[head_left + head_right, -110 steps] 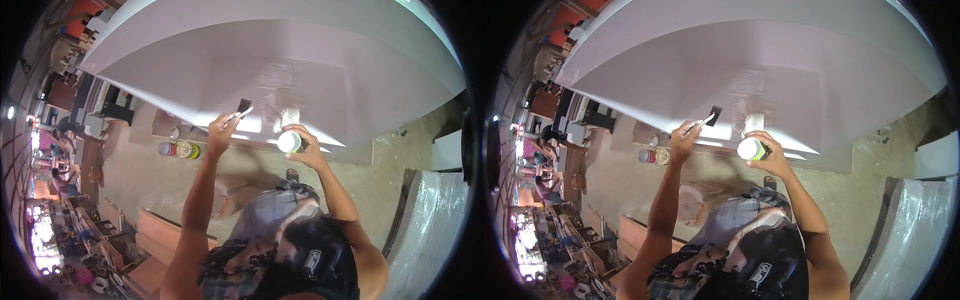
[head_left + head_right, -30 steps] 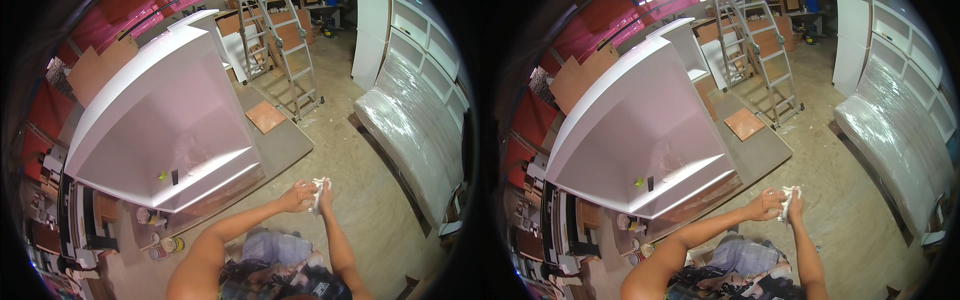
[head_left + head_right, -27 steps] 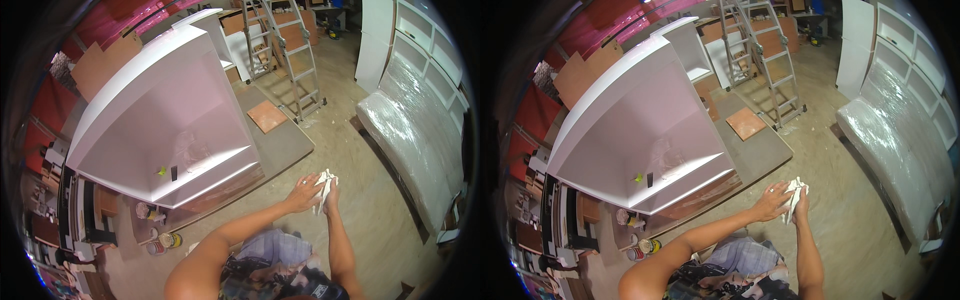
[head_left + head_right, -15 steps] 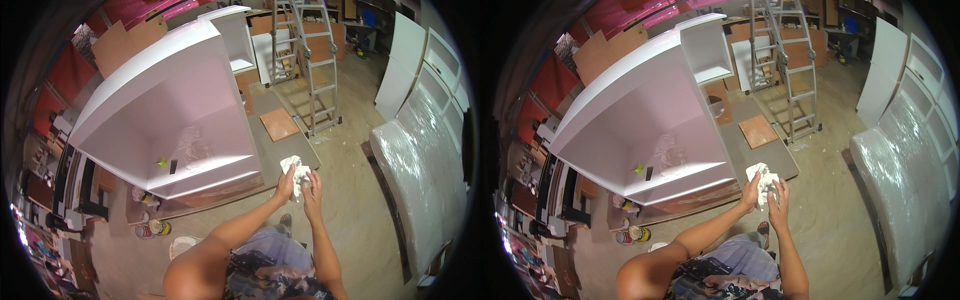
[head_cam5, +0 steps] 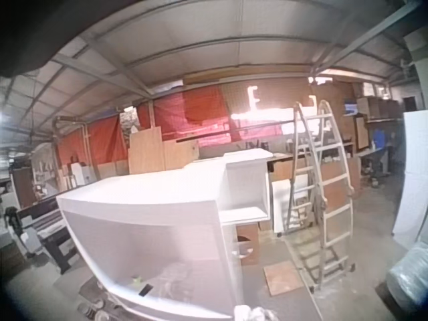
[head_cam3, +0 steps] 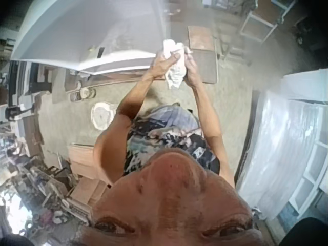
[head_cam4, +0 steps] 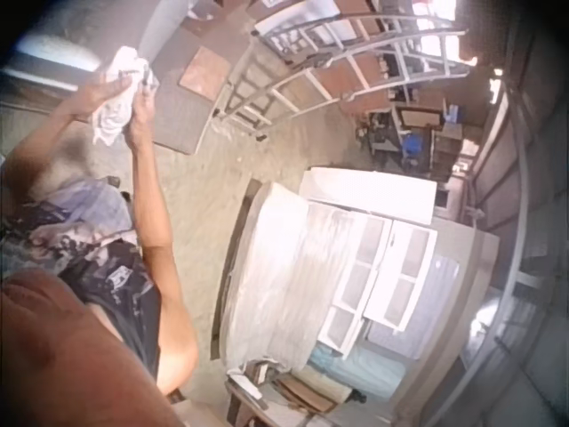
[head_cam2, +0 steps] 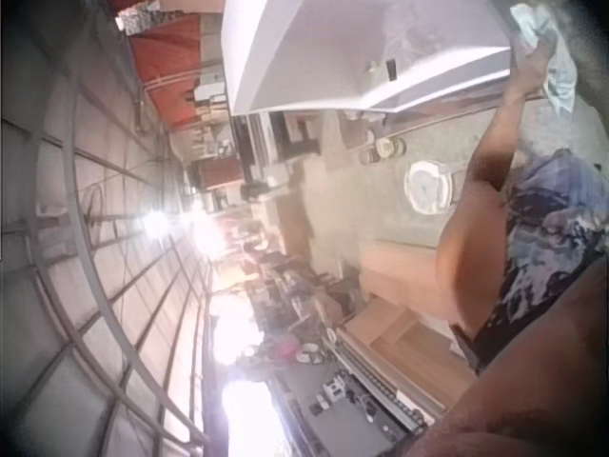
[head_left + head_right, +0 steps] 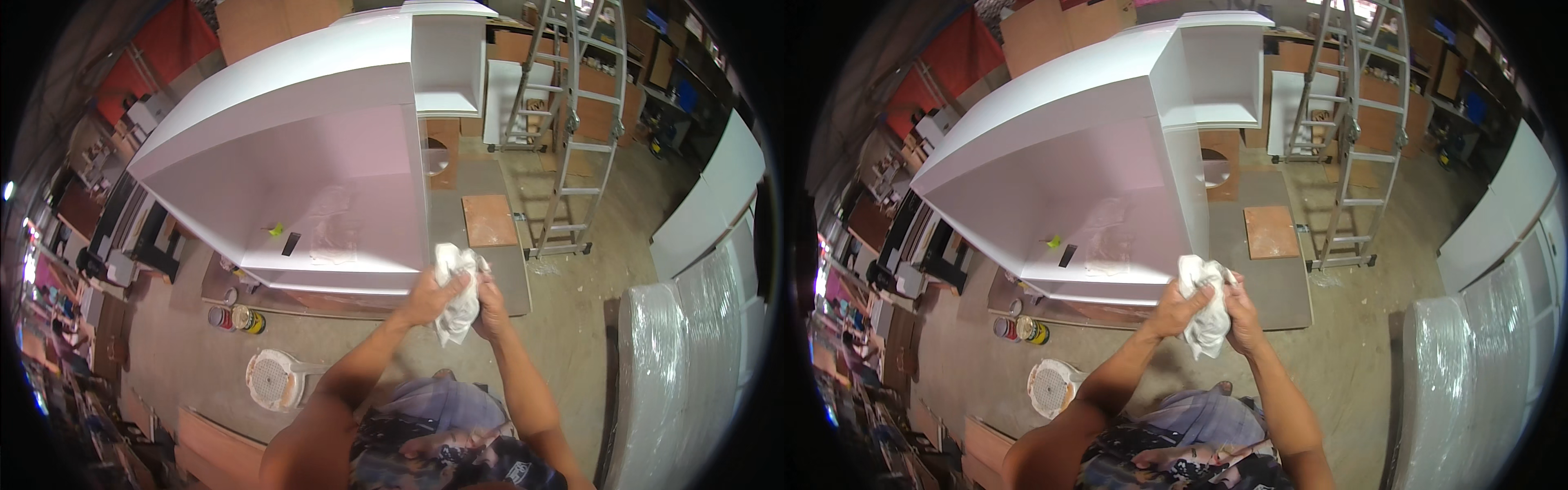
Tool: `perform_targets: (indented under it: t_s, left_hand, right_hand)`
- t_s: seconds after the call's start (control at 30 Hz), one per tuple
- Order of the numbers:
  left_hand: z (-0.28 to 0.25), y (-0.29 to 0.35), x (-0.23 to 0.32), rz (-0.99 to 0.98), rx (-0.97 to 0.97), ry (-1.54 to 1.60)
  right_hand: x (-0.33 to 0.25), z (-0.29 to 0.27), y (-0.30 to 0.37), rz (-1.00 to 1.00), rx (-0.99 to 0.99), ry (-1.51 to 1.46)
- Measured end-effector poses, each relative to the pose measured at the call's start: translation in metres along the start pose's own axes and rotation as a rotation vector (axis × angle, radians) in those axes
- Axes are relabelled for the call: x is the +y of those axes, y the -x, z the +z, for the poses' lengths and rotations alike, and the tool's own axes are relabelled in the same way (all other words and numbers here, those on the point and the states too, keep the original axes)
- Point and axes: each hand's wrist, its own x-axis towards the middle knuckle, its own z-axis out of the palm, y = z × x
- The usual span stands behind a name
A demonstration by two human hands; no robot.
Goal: The person applies white filler to the edges of a white cabinet using a small brush, then wipes the surface with a cloth. They move around the cabinet to treat different edges and corners, occasionally dipping the brush into a container.
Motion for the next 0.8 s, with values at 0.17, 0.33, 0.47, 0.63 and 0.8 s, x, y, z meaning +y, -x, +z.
perform_targets:
  t_s: [0.17, 0.33, 0.47, 0.63, 0.8]
  left_hand:
    - [-0.028, -0.035, 0.064, 0.418, 0.597, -0.374]
    - [-0.036, -0.080, 0.126, 0.575, 0.730, -0.497]
    - [-0.024, -0.115, 0.141, 0.694, 0.786, -0.495]
    - [-0.017, -0.129, 0.144, 0.714, 0.846, -0.434]
    - [-0.023, -0.134, 0.151, 0.706, 0.920, -0.619]
  right_hand:
    - [0.005, -0.042, -0.026, 0.231, -0.221, 0.421]
    - [0.041, -0.142, 0.006, 0.481, -0.122, 0.748]
    - [0.060, -0.262, 0.072, 0.633, 0.224, 0.736]
    - [0.064, -0.424, 0.204, 0.753, 0.603, 0.803]
    - [0.039, -0.461, 0.300, 1.021, 0.769, 0.761]
